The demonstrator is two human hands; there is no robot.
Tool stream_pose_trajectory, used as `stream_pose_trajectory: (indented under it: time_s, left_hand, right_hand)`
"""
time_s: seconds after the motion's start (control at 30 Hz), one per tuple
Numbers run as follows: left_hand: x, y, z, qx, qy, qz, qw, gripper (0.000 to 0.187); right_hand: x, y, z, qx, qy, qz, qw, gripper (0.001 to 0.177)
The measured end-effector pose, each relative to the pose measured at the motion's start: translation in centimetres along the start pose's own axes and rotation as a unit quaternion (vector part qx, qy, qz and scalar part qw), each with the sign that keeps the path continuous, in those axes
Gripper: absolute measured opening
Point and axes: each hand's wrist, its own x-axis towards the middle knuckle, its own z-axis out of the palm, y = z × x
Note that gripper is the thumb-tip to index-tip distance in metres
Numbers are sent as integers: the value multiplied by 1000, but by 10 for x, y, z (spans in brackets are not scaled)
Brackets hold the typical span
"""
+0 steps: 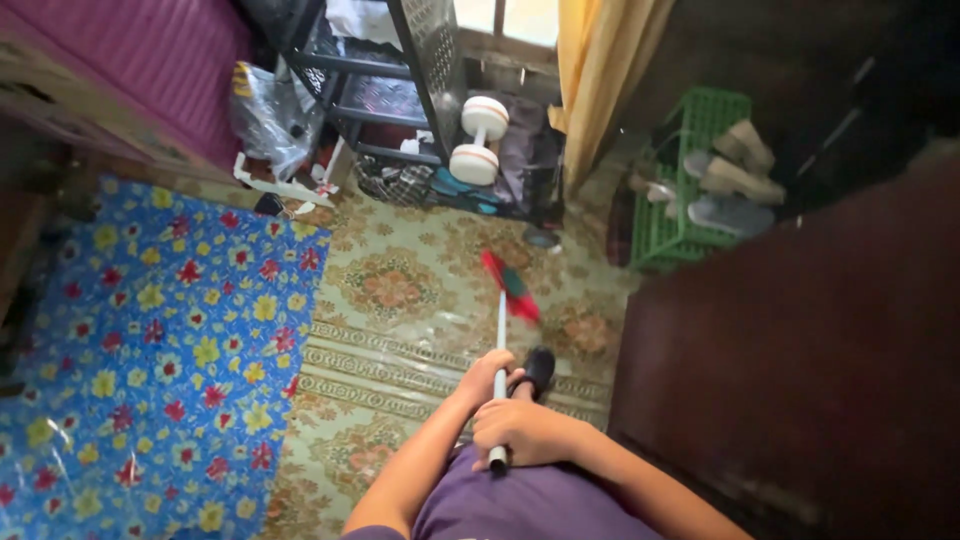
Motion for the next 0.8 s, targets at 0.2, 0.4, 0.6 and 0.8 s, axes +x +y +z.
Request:
stream_pose_trajectory:
  time_s: [0.2,0.4,0.6,0.8]
  left_hand:
    - [32,16,15,13,49,44,998,25]
    - [54,49,16,-139,88,-62,985,26]
    - [29,79,12,-42,190,-21,981,31]
    - [-56,-30,87,-66,261,-142,953,22]
  right_hand:
    - [-11,10,-43,-5,-42,-45,998,33]
    - [6,-38,-87,127,-83,-134,979,24]
    - [9,-65,-66,58,-150,-106,981,41]
    - [-1,-38,-20,308,-125,55,941,58]
